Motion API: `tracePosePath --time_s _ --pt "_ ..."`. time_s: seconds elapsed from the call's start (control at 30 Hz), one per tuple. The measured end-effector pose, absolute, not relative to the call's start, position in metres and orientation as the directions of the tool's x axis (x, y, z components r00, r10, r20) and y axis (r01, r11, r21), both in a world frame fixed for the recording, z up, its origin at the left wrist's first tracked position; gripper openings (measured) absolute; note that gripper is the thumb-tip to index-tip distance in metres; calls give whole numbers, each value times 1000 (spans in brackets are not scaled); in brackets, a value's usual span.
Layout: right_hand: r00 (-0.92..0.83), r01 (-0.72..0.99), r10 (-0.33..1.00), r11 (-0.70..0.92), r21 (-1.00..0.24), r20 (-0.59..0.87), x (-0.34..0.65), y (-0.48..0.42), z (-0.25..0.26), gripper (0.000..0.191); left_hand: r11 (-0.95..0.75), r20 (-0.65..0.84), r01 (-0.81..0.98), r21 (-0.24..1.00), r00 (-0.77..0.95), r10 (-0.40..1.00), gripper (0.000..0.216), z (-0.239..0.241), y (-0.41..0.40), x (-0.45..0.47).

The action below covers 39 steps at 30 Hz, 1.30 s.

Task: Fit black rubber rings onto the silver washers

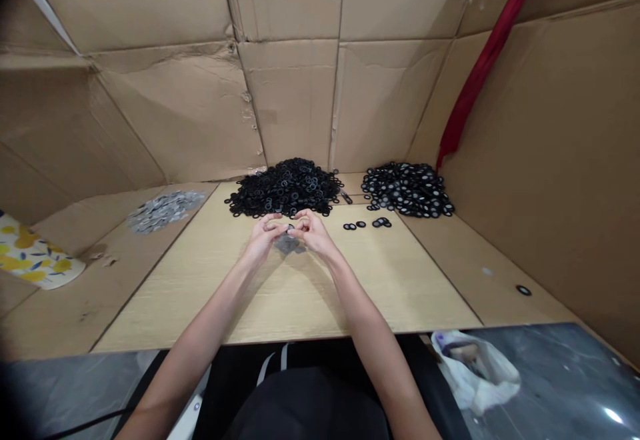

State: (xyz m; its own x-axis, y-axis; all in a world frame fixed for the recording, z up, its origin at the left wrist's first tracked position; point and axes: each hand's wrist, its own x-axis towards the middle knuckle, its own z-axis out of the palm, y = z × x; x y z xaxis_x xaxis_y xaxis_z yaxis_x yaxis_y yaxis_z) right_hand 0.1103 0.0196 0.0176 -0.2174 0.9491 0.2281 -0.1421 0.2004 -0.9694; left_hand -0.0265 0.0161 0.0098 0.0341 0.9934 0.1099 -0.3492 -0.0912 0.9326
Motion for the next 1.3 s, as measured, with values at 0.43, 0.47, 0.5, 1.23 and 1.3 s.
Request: tracePosePath --time_s 0.43,0.47,0.5,1.23,1.3 --pt "34 -403 997 -49 -914 -68 98 17 7 36 -49 35 -390 919 -43 998 31 -4 13 -15" --pt "32 -401 998 -40 -915 -57 97 17 7 36 -30 15 -419 907 -39 999 33 -3 13 -15" --pt "20 -408 999 -37 -912 -49 97 17 7 36 -11 -5 -447 894 -35 999 35 -1 12 -16" --pt "45 -394 996 83 -915 71 92 17 9 45 52 -96 -587 808 -45 994 56 2 14 -19" --pt "-9 -373 998 53 -926 61 93 16 9 46 43 -91 -609 792 -49 995 58 0 16 -20"
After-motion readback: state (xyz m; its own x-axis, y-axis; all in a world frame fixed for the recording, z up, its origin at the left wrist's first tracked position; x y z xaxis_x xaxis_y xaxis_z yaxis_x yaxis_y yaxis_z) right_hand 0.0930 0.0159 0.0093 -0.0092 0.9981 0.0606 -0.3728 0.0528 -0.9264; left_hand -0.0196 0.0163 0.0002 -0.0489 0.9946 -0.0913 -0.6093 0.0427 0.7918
